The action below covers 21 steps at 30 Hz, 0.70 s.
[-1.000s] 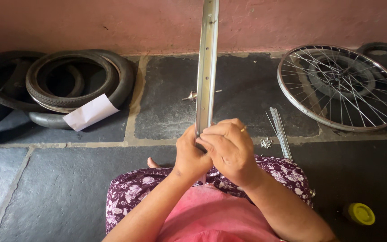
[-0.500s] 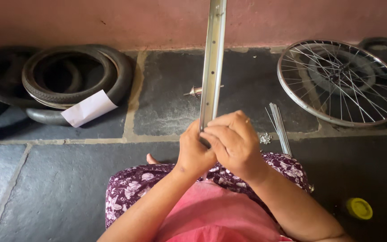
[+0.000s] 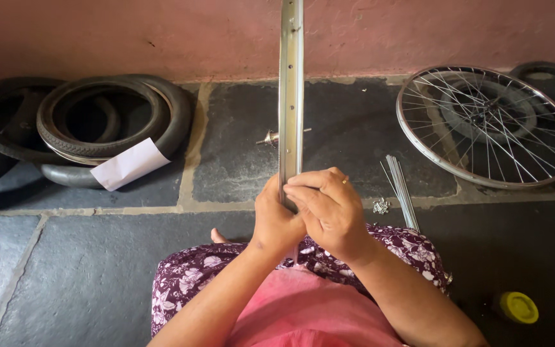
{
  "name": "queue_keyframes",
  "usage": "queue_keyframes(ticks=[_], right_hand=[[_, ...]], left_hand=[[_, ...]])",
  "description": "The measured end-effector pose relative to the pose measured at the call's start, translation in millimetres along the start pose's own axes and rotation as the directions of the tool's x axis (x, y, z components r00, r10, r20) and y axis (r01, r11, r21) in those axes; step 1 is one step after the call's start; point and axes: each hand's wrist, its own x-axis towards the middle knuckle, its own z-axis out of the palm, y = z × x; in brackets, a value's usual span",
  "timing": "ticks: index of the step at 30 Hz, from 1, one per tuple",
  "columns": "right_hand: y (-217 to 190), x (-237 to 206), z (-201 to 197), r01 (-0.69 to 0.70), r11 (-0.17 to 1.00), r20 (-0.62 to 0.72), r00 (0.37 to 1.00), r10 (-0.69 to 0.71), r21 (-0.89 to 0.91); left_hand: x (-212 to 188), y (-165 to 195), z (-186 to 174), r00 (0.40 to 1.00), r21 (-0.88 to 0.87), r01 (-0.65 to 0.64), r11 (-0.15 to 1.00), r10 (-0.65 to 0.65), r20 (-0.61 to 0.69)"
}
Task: The person inserts bicycle spokes into a wheel rim and hub, threading them through holes and securing them with nipples. They work methodically around the rim, adding spokes one by one.
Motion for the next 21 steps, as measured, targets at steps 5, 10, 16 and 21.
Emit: queue_keyframes(ticks=[5, 10, 16, 21], right_hand=[[-2, -3, 3, 0.008, 1.000, -0.017, 1.000, -0.008, 0.008], [58, -72, -10, -0.066, 0.996, -0.004, 0.998, 0.066, -0.056], [232, -241, -83, -0.597, 0.667, -0.066, 0.765, 0.641, -0.446], [279, -379, -119, -0.497, 0.316, 0.119, 0.387, 0.914, -0.808]], left_hand=[[-4, -13, -2, 0.998, -0.016, -0.056, 0.998, 0.056, 0.022], [-5, -56, 9, 0.997, -0.010, 0.075, 0.997, -0.075, 0.029], [16, -94, 28, 0.998, -0.001, 0.040, 0.999, -0.040, 0.051], [27, -97, 49, 0.996, 0.068, -0.080, 0.994, 0.077, 0.050]])
